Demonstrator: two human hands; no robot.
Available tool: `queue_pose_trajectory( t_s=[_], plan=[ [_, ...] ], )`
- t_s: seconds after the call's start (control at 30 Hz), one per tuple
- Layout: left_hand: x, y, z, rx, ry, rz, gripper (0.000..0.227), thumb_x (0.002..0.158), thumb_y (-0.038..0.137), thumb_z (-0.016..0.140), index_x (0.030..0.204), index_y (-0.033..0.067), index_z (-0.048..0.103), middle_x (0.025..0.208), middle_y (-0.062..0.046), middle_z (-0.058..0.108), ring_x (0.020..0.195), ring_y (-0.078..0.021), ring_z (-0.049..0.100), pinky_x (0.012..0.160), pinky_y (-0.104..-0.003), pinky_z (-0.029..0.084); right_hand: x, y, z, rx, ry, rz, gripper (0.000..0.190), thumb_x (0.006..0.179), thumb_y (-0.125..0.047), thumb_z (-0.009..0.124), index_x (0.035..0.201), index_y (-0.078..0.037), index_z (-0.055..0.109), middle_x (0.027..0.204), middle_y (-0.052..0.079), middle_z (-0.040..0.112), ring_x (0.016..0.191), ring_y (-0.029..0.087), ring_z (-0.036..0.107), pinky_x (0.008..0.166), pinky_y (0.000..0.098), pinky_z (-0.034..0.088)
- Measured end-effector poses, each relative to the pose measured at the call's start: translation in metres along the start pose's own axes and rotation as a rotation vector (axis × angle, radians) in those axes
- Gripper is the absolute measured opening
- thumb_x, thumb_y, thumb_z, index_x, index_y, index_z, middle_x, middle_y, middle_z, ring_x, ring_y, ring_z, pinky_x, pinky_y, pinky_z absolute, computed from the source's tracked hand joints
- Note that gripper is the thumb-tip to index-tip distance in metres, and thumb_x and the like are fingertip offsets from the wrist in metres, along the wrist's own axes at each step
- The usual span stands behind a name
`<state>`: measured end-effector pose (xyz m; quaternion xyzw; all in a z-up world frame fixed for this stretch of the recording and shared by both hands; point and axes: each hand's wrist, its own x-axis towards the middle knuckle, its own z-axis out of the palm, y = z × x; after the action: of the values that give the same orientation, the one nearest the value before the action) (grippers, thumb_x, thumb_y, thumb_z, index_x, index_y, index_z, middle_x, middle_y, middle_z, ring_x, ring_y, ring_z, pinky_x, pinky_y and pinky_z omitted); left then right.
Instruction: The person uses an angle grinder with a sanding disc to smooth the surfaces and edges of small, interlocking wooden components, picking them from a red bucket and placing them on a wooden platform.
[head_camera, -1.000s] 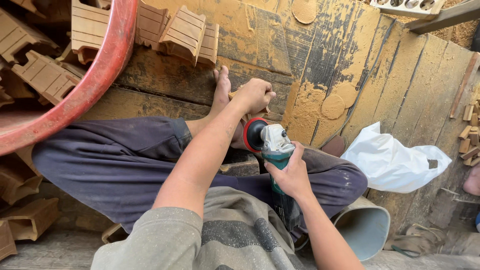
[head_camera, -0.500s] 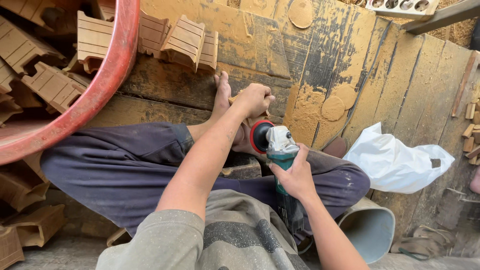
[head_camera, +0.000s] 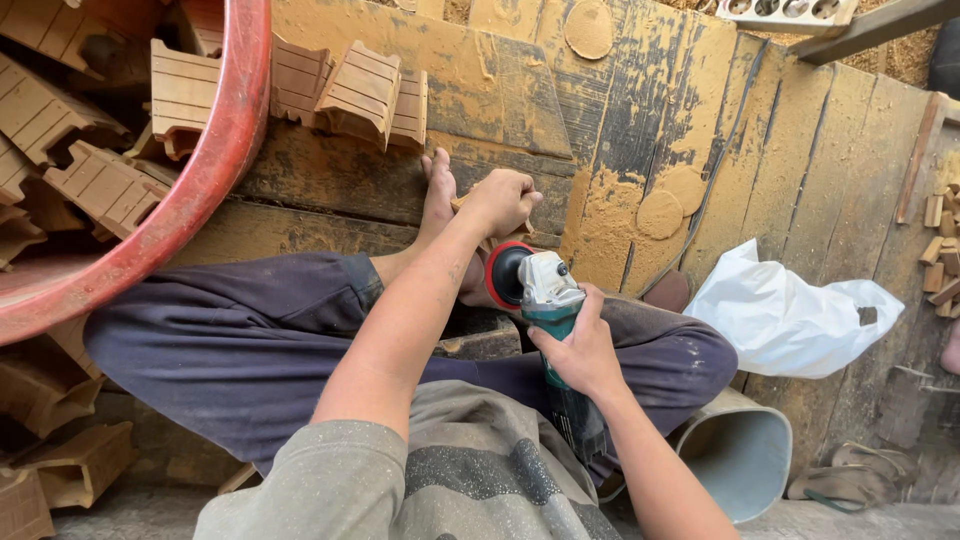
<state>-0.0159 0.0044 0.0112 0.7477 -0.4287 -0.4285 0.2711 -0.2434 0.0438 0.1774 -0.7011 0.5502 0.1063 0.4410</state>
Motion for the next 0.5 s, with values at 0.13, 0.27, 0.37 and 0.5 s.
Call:
queue_pose_trajectory(
  t_s=[0.13,0.27,0.37,0.5],
  plan=[
    [0.004,-0.004,0.001,-0.022,0.013,0.032,0.023,0.094,0.035,0.059,0.089,0.0179,0.074,0.097,-0.011,0.072,0.11,-0.0342,0.068,0.091,-0.05,0.056,0.003,0.006,-0.002,0.009,0.002,0.011,0.09,0.074,-0.038,0.08,0.143,-0.011,0.028,0.12,0.035,0.064,0.117,0.052,0.063,0.094,0.0597,0.051],
    [0.012,-0.018,0.003,-0.03,-0.005,0.063,0.023,0.093,0.037,0.061,0.09,0.0181,0.074,0.095,-0.012,0.072,0.108,-0.0345,0.068,0.088,-0.05,0.056,-0.003,0.012,-0.015,0.035,0.063,0.084,0.093,0.073,-0.037,0.083,0.145,-0.012,0.028,0.122,0.034,0.064,0.119,0.05,0.062,0.097,0.0592,0.05],
    [0.0,-0.017,-0.013,0.051,-0.135,0.142,0.025,0.074,0.044,0.077,0.089,0.0247,0.074,0.092,-0.003,0.072,0.106,-0.0277,0.07,0.086,-0.048,0.058,-0.015,0.018,-0.027,0.085,0.116,0.134,0.095,0.072,-0.038,0.083,0.145,-0.013,0.028,0.125,0.035,0.062,0.123,0.05,0.059,0.102,0.0579,0.048],
    [-0.013,0.001,-0.04,0.294,-0.125,0.293,0.027,0.074,0.021,0.077,0.101,0.0212,0.074,0.095,-0.009,0.076,0.101,-0.0347,0.073,0.085,-0.051,0.061,-0.03,0.023,-0.034,0.151,0.16,0.165,0.098,0.073,-0.035,0.082,0.149,-0.011,0.026,0.128,0.034,0.061,0.125,0.049,0.059,0.103,0.0576,0.048]
  ],
)
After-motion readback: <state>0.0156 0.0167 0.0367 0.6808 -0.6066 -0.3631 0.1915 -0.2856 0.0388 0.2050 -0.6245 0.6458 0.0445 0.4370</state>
